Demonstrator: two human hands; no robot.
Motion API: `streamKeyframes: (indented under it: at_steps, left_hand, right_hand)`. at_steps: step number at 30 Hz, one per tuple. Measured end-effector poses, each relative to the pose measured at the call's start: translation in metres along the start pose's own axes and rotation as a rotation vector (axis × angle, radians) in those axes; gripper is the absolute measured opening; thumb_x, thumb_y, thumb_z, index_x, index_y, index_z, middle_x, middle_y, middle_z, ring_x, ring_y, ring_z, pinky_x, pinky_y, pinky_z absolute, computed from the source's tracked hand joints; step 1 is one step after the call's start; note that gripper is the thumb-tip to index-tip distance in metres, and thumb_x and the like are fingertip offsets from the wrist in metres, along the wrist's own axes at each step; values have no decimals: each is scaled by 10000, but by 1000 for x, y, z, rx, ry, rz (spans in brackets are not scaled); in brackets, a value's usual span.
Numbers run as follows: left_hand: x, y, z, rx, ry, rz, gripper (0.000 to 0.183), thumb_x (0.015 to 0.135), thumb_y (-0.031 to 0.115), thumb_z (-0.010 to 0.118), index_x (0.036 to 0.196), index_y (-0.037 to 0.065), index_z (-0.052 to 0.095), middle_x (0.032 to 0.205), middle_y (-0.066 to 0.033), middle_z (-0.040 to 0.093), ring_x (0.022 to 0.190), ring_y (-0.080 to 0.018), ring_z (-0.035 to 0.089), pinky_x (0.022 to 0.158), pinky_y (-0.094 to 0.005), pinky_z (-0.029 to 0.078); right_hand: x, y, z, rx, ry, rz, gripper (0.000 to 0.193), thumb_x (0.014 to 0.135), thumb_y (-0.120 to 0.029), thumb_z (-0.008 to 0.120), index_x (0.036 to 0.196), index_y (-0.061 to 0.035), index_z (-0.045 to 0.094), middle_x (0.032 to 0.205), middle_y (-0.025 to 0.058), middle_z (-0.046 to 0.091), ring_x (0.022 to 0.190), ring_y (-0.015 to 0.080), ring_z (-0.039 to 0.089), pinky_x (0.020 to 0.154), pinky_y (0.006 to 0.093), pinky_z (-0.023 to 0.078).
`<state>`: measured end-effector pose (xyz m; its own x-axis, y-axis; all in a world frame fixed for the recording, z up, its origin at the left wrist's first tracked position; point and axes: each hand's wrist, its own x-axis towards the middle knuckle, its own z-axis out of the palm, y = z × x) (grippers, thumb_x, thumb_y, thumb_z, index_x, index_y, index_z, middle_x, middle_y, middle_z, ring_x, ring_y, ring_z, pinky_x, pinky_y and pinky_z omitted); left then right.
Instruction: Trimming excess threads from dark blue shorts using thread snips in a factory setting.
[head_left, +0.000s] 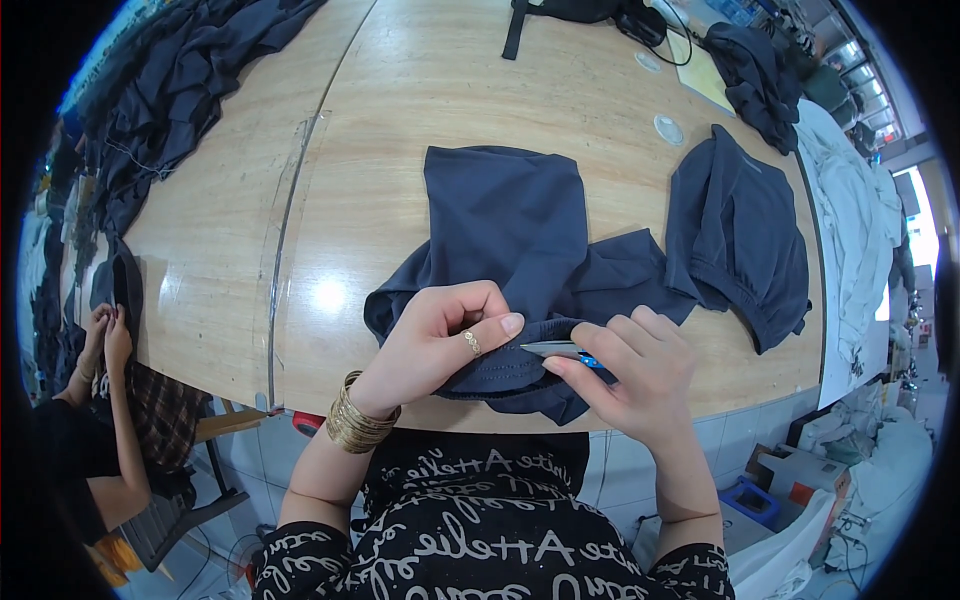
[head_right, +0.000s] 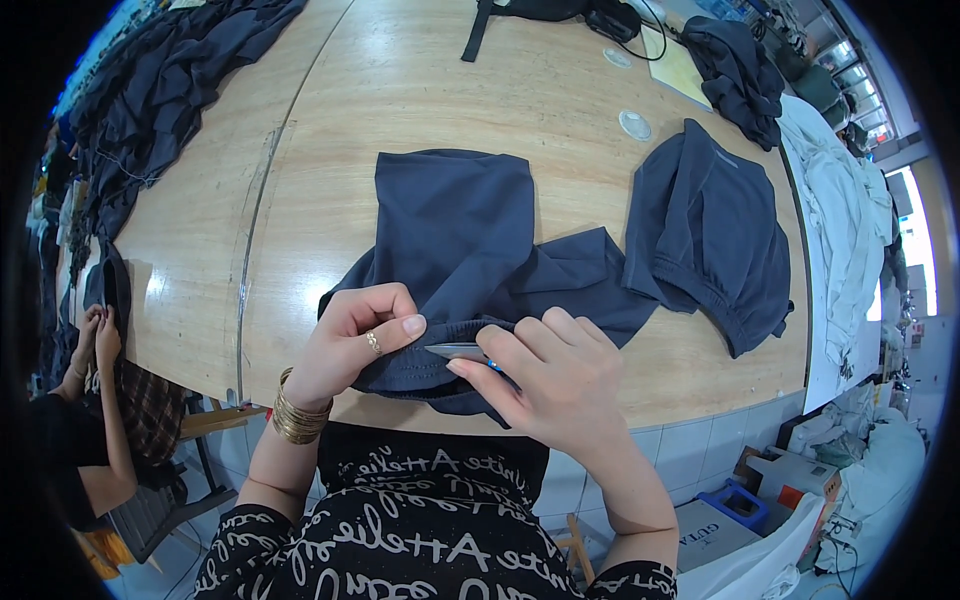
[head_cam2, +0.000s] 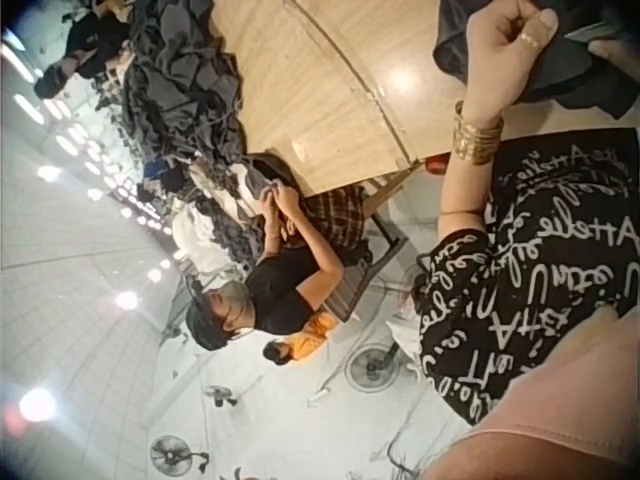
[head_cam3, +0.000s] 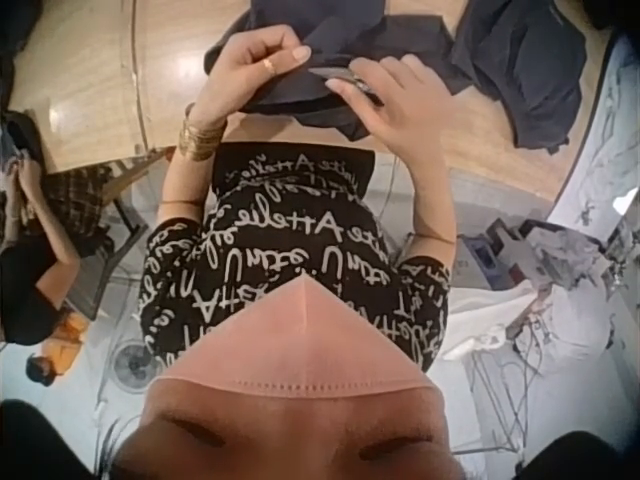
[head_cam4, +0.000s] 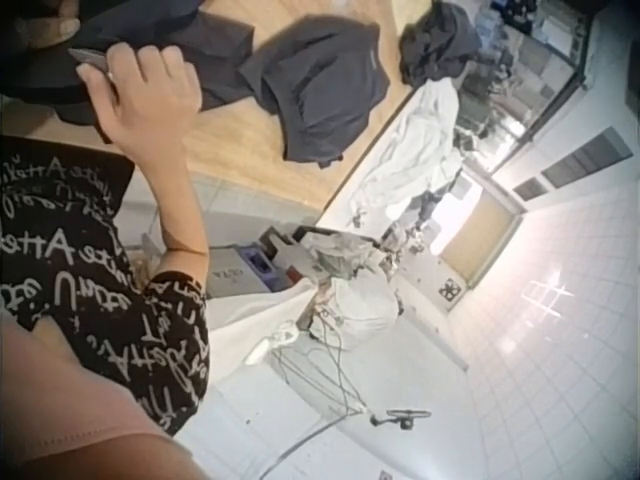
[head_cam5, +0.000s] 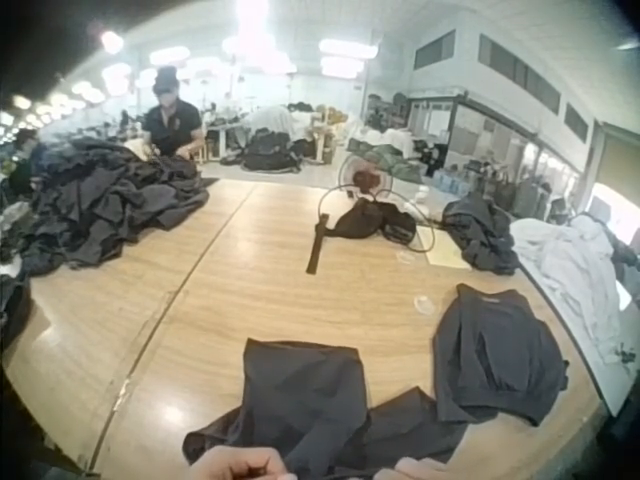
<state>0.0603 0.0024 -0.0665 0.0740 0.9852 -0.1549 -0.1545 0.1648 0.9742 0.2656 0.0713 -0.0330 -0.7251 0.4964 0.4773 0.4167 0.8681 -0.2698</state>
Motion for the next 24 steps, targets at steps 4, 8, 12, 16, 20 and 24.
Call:
streamKeyframes:
  at_steps: [4,8,12,16,20,24]
  left_hand:
    - [0,-1,-1,-9,5,-1,225,913,196,593,762,30,564,637,95,464,577,21,358,497,-167,281]
    - [1,-2,2,-11,12,22,219,913,187,593,765,29,564,635,97,462,576,21,354,496,-168,280]
    - [1,-7,3,12,0,2,215,911,180,594,765,24,564,632,96,458,581,20,349,497,-173,280]
    - [-1,-9,4,35,5,13,213,909,179,597,769,22,566,632,93,453,584,16,343,502,-175,281]
    - [-2,-5,5,-12,7,22,208,910,178,597,776,20,570,634,93,452,589,15,345,506,-173,280]
    - [-3,0,2,-11,21,1,203,913,178,594,785,22,577,654,89,477,603,16,369,522,-163,305]
  right_hand:
    - [1,-2,-3,246,-31,192,309,655,-252,800,854,-102,616,669,-5,537,536,130,441,481,251,347]
    - [1,-12,4,630,-30,386,327,656,-193,806,888,-82,604,718,22,568,550,115,463,491,234,369]
    - [2,-14,17,687,-31,347,334,633,-97,799,894,-60,595,650,-28,443,539,66,356,498,212,283]
    - [5,-10,18,495,-86,187,243,705,-67,749,875,-51,576,677,10,525,517,106,401,482,228,312]
    - [7,-14,7,508,-167,329,184,750,-47,680,872,-55,543,684,50,528,587,176,531,547,262,433]
    - [-3,-4,0,742,-127,408,195,752,-28,687,890,-46,550,664,38,503,571,143,497,545,236,410]
